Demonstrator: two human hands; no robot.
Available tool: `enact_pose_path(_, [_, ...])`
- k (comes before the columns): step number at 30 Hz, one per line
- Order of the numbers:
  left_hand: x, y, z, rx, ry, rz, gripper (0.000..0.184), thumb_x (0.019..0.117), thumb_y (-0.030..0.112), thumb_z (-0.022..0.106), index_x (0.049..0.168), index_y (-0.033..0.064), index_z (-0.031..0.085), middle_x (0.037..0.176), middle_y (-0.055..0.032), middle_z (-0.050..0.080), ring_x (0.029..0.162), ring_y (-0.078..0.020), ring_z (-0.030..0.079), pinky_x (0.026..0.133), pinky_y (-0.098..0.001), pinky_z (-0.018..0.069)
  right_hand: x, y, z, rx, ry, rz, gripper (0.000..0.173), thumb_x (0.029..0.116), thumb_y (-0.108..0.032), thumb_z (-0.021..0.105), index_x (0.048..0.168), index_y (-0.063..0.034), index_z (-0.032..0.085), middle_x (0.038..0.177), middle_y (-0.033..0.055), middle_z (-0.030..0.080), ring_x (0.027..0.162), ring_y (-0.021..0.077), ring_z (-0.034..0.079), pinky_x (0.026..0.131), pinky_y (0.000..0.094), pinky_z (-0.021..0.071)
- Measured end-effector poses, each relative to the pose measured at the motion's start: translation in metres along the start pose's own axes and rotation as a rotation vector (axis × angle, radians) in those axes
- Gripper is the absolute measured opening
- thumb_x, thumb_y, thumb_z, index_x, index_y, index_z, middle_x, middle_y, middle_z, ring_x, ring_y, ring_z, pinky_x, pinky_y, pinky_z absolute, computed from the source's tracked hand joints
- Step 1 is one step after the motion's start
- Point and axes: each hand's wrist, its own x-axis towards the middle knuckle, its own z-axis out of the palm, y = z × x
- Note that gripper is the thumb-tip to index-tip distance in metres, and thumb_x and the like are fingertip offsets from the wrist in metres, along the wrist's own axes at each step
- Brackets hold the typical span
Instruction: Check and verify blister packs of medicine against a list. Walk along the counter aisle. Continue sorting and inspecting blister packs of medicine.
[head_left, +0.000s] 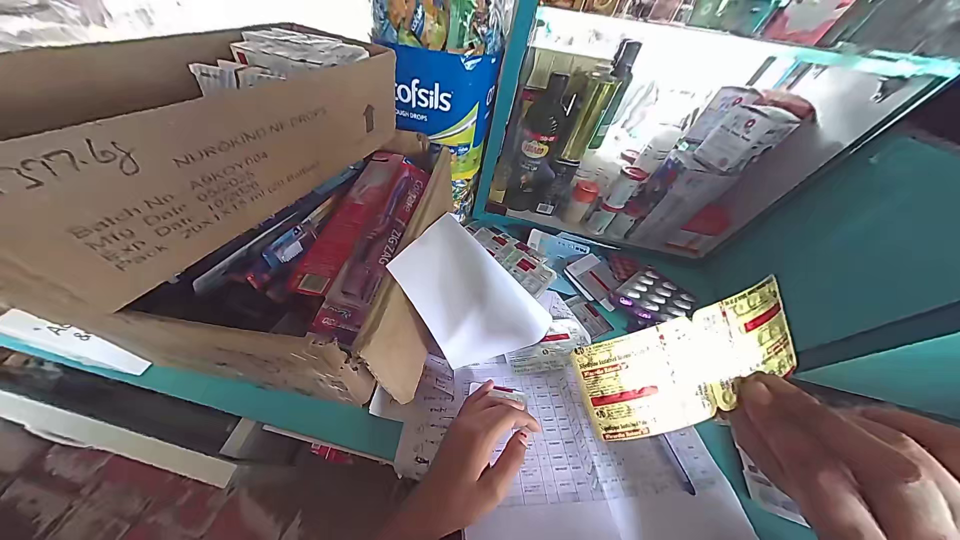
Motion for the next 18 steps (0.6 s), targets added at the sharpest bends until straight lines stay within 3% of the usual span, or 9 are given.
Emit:
enact_pose_path(3, [-0.001,0.001,0.0,-0.005,-0.003,-0.007,0.031,0.1002,0.01,0.043,0.105,0.0018,0.072,0.105,-0.0084,0.075,0.113,-0.0162,0.067,0.122,-0.0475,0.028,0.0,0.0,0.0,-0.005,0.005,-0.006,0.009,0.103,-0.01,0.059,0.108,-0.0061,0.065,0.094,0.0081,0.071,0.072,0.0234,0.057,0.073,0.035,0.0412])
enact_pose_path(10, [-0.002,0.0,0.001,0.006,0.011,-0.003,0.029,0.1006,0.011,0.044,0.104,0.0028,0.072,0.103,-0.0073,0.075,0.115,-0.0158,0.067,0.122,-0.0458,0.0274,-0.003,0.001,-0.002,-0.037,-0.003,0.015,0.011,0.1034,-0.01,0.058,0.11,-0.0066,0.066,0.096,0.0078,0.072,0.07,0.0231,0.056,0.073,0.0349,0.0411])
enact_pose_path(13, [-0.004,-0.004,0.005,0.098,0.12,0.014,0.025,0.0994,0.014,0.049,0.104,0.0068,0.073,0.104,-0.0039,0.076,0.12,-0.0159,0.065,0.122,-0.0468,0.0278,-0.006,0.004,-0.002,-0.103,0.007,0.054,0.011,0.1025,-0.01,0.06,0.105,-0.0052,0.069,0.091,0.009,0.073,0.065,0.0234,0.056,0.069,0.0354,0.042])
enact_pose_path(16, [-0.004,-0.005,0.01,0.269,0.208,-0.008,0.022,0.0969,0.02,0.055,0.107,0.0101,0.073,0.111,-0.004,0.075,0.127,-0.0217,0.061,0.12,-0.0514,0.0291,-0.022,0.024,-0.007,-0.293,-0.007,0.194,0.012,0.101,-0.01,0.062,0.097,-0.0034,0.071,0.085,0.0137,0.074,0.061,0.0271,0.06,0.06,0.0384,0.0438])
enact_pose_path(18, [-0.002,-0.004,0.01,0.338,0.159,-0.065,0.028,0.0937,0.025,0.06,0.113,0.0093,0.073,0.12,-0.0093,0.073,0.13,-0.0303,0.058,0.117,-0.0568,0.0303,-0.039,0.044,-0.021,-0.391,-0.115,0.395,0.017,0.1007,-0.01,0.062,0.098,-0.0003,0.076,0.09,0.02,0.075,0.067,0.0347,0.068,0.057,0.0451,0.0479])
